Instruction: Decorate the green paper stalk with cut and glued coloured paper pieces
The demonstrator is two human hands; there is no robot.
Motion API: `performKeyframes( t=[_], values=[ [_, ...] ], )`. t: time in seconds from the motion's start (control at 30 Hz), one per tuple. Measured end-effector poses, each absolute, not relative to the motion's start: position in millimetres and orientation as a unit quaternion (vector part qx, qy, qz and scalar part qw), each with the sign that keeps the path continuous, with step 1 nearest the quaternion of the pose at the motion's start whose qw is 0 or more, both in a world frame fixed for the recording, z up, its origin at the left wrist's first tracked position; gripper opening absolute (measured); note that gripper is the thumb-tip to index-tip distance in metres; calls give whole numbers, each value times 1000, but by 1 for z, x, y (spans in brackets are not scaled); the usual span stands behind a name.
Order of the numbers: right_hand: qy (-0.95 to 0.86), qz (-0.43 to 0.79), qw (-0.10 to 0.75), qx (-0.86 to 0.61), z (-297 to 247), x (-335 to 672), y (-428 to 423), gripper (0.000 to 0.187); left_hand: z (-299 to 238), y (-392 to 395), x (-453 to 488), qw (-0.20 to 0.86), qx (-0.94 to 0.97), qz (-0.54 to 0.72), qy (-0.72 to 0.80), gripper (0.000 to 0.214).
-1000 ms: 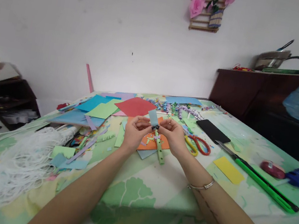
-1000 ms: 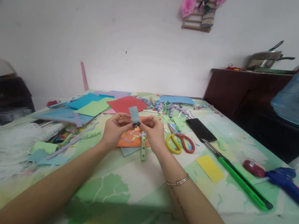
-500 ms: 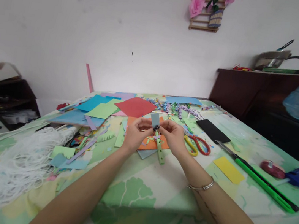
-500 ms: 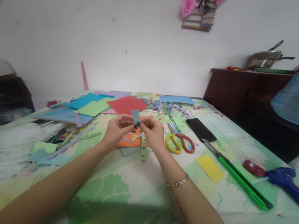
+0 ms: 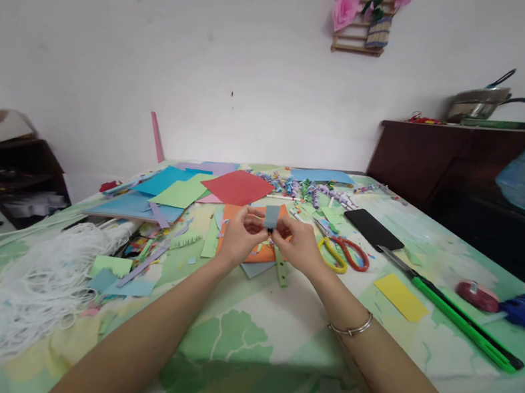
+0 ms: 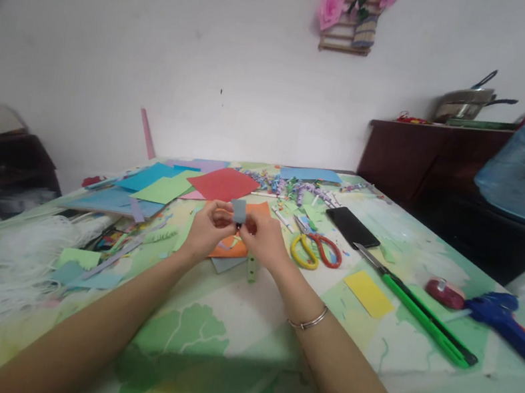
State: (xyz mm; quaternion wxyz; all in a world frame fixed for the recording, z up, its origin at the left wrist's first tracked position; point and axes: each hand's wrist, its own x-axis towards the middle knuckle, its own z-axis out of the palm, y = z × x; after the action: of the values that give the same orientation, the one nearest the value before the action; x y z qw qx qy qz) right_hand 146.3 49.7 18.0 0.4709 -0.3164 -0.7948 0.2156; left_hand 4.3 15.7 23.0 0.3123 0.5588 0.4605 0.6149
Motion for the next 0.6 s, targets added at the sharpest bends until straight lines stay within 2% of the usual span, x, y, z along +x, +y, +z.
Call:
performKeyframes(
  t=[0.6],
  values=[
    [-838,143,400,-343,18,142,46,15,19,20,1,302,588,573,485,30]
  ],
)
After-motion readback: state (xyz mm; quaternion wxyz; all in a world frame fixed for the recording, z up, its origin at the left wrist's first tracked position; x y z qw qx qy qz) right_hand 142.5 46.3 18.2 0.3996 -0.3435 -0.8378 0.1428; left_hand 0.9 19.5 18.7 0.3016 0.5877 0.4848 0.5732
